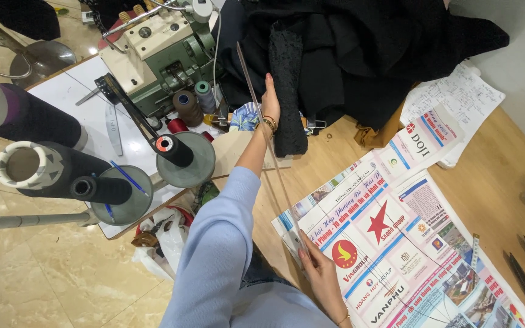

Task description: The person is working at a wooden table in a sewing workshop, using a needle and thread to sew a piece of newspaper. They then use a ruler to measure the newspaper and handle a piece of black fabric. The scene includes a sewing machine and spools of thread.

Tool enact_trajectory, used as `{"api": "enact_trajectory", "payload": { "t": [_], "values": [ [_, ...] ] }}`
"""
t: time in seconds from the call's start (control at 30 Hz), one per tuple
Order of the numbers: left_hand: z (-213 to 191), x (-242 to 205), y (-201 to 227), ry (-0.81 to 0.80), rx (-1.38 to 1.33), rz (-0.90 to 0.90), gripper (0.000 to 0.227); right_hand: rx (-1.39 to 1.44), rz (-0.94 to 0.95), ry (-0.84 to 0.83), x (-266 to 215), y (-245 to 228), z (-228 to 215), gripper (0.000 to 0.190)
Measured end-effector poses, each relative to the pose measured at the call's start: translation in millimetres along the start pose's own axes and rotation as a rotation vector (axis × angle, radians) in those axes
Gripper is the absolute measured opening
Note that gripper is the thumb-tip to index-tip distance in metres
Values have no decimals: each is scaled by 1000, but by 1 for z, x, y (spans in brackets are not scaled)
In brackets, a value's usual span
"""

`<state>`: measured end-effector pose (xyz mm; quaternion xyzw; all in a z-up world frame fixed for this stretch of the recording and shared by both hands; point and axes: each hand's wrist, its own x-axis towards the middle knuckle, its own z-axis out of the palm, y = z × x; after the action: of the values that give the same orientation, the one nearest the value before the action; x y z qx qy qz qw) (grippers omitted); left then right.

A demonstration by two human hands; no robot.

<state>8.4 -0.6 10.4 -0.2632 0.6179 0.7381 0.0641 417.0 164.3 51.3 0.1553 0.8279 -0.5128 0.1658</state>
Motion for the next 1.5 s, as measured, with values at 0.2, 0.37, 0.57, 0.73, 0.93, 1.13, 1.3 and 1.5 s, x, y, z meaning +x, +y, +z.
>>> {"api": "enact_trajectory", "payload": {
  "t": [0.2,0.37,0.57,0.73,0.93,1.13,1.3,1.5],
  "values": [
    [3,8,-5,0,-19,-1,117,52,-68,-45,-3,-2,0,54],
    [2,5,-4,-15,-56,13,110,-69,-10,62,-2,0,-2,56],
    [13,32,-21,40,-28,52,102,20,-55,188,1,40,-20,62],
    [35,81,-67,234,6,422,74,-57,-158,481,-29,64,-47,61],
    [50,-83,-56,499,483,873,65,-47,-83,654,-82,98,-56,59],
    [81,-206,-148,-245,865,1003,61,-61,-125,825,-107,172,-57,63],
    [97,-226,-198,-444,1149,819,79,-91,-43,849,-144,180,-81,62],
    [95,-240,-203,-296,1368,850,107,-138,-57,937,-193,208,-116,63]
  ]
}}
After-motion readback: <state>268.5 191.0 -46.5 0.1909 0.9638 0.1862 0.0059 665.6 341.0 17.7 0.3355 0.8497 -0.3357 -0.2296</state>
